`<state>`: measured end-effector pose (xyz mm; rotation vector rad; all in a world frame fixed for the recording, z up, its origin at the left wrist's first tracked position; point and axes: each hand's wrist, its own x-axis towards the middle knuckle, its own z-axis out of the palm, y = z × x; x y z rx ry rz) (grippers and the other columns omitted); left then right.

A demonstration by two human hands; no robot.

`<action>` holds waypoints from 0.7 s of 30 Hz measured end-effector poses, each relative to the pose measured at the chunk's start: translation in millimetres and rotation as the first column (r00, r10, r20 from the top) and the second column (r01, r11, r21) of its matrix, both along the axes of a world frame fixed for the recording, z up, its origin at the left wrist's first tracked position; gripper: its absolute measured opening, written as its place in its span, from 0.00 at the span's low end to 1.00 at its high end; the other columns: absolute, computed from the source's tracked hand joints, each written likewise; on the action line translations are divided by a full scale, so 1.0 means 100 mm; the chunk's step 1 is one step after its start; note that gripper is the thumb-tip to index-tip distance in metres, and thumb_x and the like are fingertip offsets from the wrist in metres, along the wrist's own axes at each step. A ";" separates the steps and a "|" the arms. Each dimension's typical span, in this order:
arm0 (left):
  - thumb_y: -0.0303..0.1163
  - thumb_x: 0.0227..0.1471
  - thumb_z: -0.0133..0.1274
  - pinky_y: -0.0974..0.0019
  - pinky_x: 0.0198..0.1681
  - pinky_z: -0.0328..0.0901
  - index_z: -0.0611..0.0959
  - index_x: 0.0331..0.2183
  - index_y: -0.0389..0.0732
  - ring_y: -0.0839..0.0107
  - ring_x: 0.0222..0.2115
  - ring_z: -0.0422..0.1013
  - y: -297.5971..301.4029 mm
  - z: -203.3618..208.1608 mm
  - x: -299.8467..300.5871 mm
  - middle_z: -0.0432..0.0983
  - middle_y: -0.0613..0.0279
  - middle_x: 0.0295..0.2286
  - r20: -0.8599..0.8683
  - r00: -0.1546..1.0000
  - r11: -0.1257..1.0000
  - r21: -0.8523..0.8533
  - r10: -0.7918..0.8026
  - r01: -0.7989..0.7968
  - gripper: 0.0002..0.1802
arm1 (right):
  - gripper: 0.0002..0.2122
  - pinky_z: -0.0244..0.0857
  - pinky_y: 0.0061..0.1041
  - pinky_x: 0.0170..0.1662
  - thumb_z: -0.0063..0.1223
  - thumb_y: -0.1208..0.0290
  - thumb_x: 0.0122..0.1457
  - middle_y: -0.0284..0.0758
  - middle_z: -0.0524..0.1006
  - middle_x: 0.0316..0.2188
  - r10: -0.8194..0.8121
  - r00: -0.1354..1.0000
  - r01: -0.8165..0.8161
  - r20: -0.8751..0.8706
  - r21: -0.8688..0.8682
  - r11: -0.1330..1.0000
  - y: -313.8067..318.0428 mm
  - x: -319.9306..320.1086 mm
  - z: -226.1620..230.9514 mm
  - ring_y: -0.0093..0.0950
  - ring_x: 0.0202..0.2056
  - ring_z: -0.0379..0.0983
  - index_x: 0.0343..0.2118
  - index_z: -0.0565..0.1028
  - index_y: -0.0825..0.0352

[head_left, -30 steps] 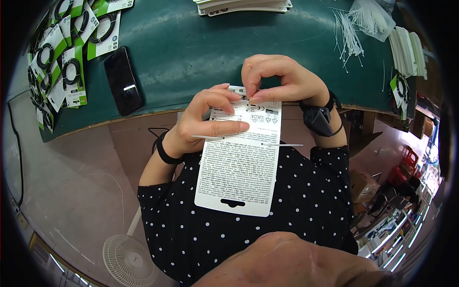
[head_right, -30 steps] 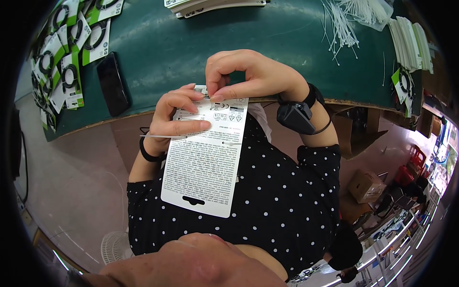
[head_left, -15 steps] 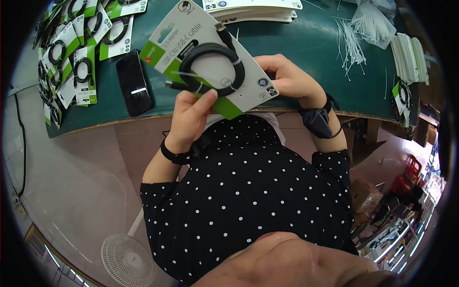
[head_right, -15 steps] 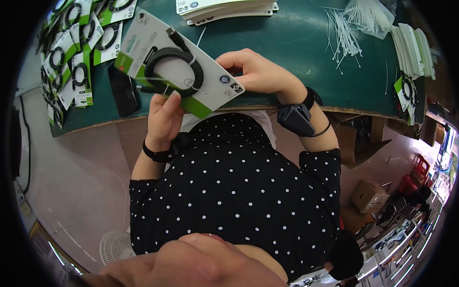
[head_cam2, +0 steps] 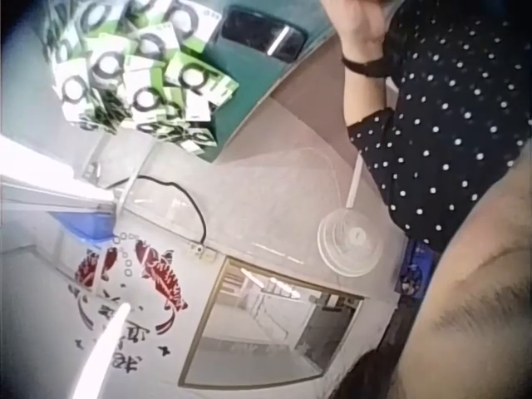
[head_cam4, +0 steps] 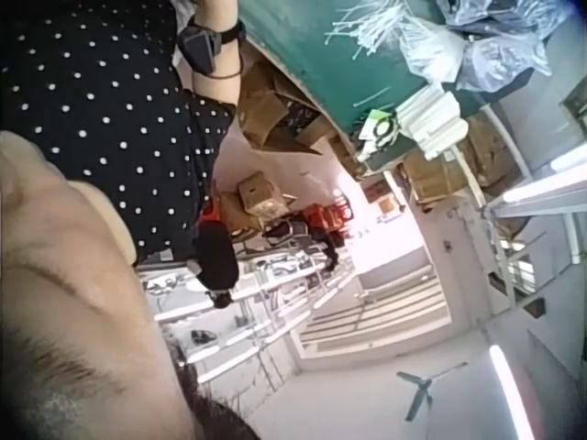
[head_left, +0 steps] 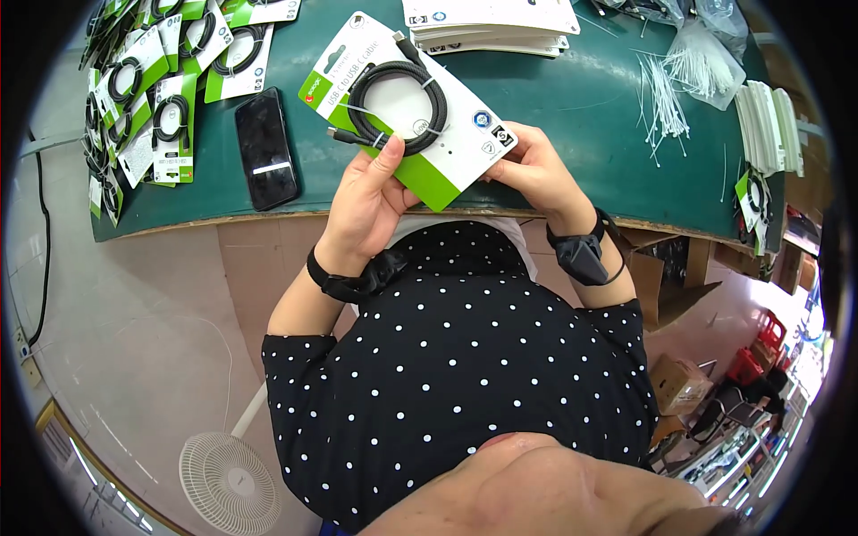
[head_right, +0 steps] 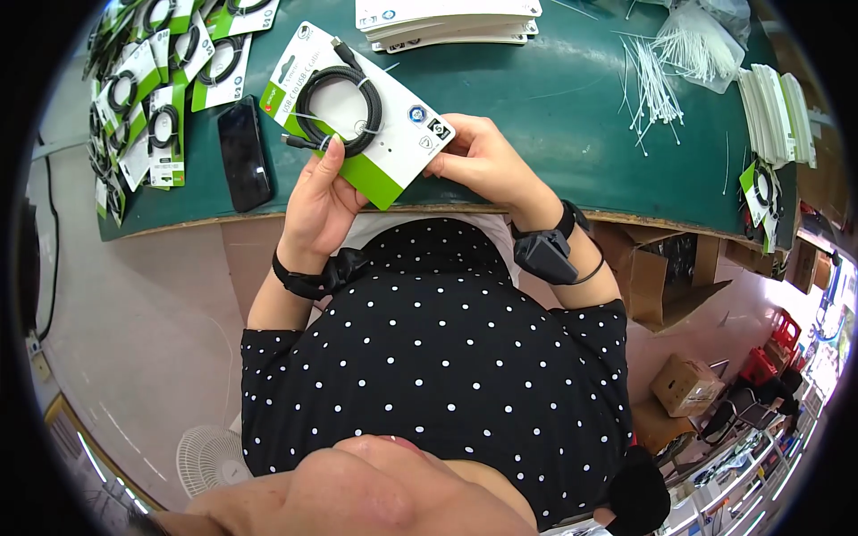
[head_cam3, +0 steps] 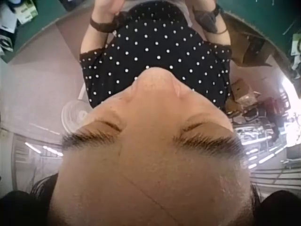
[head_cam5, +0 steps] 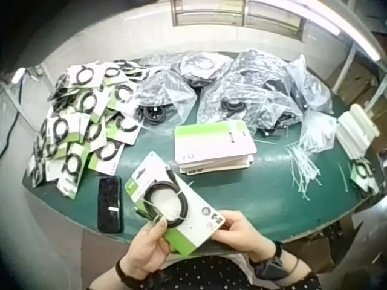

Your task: The person secures a coiled cable to a cardboard backing by threading a plastic tie through the card and around the cable. They pull the tie tight by hand and then repeat the process with a second plastic tie.

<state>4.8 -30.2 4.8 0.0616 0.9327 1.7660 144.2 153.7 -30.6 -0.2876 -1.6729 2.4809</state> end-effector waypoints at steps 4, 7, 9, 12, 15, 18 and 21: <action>0.39 0.65 0.46 0.58 0.51 0.73 0.69 0.55 0.39 0.64 0.51 0.73 -0.02 -0.01 -0.04 0.73 0.57 0.51 0.062 0.998 0.999 0.041 -0.024 0.021 0.21 | 0.10 0.70 0.20 0.43 0.57 0.78 0.60 0.32 0.80 0.37 -0.060 0.998 0.059 -0.015 -0.074 0.996 -0.10 0.00 -0.03 0.17 0.38 0.74 0.44 0.76 0.74; 0.39 0.66 0.46 0.58 0.51 0.73 0.69 0.55 0.39 0.64 0.51 0.73 -0.04 -0.02 -0.07 0.73 0.57 0.51 0.040 0.999 0.999 0.040 -0.035 0.034 0.21 | 0.10 0.71 0.20 0.42 0.56 0.77 0.60 0.33 0.80 0.37 -0.139 0.990 0.139 -0.005 -0.046 0.989 -0.22 -0.03 0.02 0.18 0.37 0.75 0.43 0.76 0.74; 0.39 0.66 0.45 0.58 0.51 0.73 0.68 0.56 0.40 0.64 0.51 0.72 -0.04 -0.03 -0.07 0.73 0.57 0.51 0.030 0.999 0.998 0.040 -0.040 0.039 0.21 | 0.09 0.71 0.20 0.42 0.56 0.77 0.61 0.34 0.80 0.37 -0.178 0.984 0.177 -0.009 -0.039 0.983 -0.26 -0.04 0.03 0.19 0.37 0.75 0.43 0.76 0.74; 0.39 0.66 0.45 0.58 0.51 0.73 0.69 0.55 0.40 0.64 0.51 0.73 -0.05 -0.05 -0.07 0.73 0.57 0.51 -0.012 0.999 0.999 0.023 -0.033 0.034 0.21 | 0.09 0.71 0.20 0.42 0.56 0.78 0.60 0.34 0.80 0.37 -0.208 0.978 0.208 -0.009 -0.025 0.978 -0.30 -0.05 0.04 0.19 0.37 0.75 0.43 0.76 0.74; 0.39 0.66 0.45 0.58 0.51 0.73 0.69 0.55 0.40 0.64 0.50 0.73 -0.05 -0.05 -0.05 0.73 0.58 0.51 0.008 1.000 1.000 0.022 -0.016 0.016 0.20 | 0.10 0.71 0.20 0.42 0.56 0.78 0.60 0.35 0.80 0.38 -0.231 0.973 0.231 -0.009 -0.004 0.973 -0.32 -0.04 0.02 0.19 0.37 0.75 0.43 0.76 0.75; 0.39 0.66 0.46 0.57 0.51 0.73 0.69 0.55 0.40 0.64 0.50 0.73 -0.04 -0.06 -0.03 0.73 0.58 0.51 0.026 1.000 1.000 0.025 -0.007 0.006 0.20 | 0.11 0.70 0.20 0.42 0.55 0.77 0.60 0.35 0.80 0.39 -0.221 0.974 0.222 0.050 -0.031 0.974 -0.33 -0.01 -0.01 0.20 0.38 0.75 0.45 0.76 0.75; 0.39 0.66 0.46 0.57 0.51 0.73 0.70 0.54 0.40 0.64 0.50 0.73 -0.04 -0.07 -0.03 0.73 0.58 0.50 0.042 0.999 0.999 0.033 -0.007 0.005 0.20 | 0.12 0.69 0.20 0.43 0.54 0.76 0.61 0.35 0.80 0.40 -0.207 0.978 0.208 0.026 -0.100 0.973 -0.33 0.02 0.00 0.20 0.39 0.74 0.46 0.75 0.75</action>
